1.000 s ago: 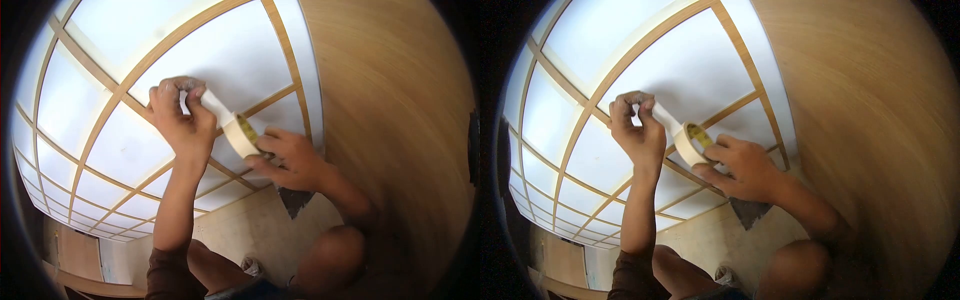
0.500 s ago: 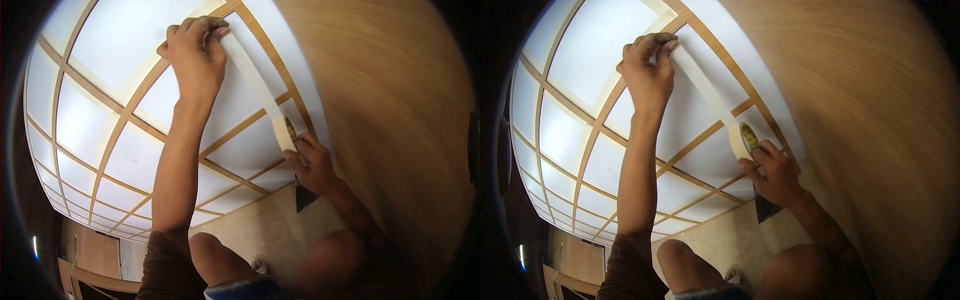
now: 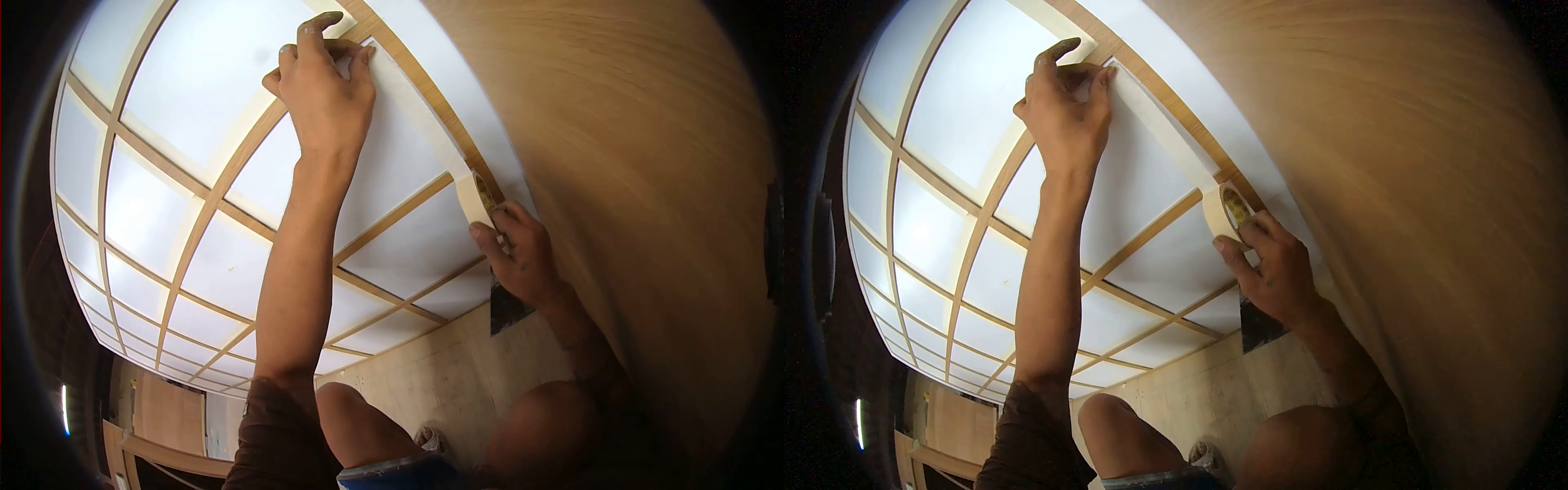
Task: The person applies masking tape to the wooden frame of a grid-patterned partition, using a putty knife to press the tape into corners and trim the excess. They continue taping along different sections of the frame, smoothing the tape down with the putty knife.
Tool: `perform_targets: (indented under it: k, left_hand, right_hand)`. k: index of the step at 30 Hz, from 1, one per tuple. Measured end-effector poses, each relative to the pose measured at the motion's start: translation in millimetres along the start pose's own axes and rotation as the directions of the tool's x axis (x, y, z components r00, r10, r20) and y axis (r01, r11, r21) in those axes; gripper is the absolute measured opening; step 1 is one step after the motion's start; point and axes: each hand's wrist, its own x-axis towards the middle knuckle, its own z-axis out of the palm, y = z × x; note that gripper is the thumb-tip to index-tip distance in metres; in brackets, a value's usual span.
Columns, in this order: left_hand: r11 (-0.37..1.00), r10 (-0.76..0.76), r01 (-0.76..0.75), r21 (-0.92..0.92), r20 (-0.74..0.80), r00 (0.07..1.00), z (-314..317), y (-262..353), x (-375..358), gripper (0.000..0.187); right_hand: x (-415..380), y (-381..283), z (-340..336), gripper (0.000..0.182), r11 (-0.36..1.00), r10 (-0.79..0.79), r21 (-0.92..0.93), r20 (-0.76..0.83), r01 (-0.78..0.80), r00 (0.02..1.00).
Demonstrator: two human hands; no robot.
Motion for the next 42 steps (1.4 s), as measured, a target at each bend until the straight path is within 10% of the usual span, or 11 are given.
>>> perform_targets:
  k: [42]
  left_hand:
    - [0.99, -0.137, 0.135, -0.038, -0.048, 0.989, 3, 17, 0, 0.043]
  right_hand:
    - [4, -1, -6, 0.032, 0.999, -0.02, 0.033, 0.008, 0.02, 1.0]
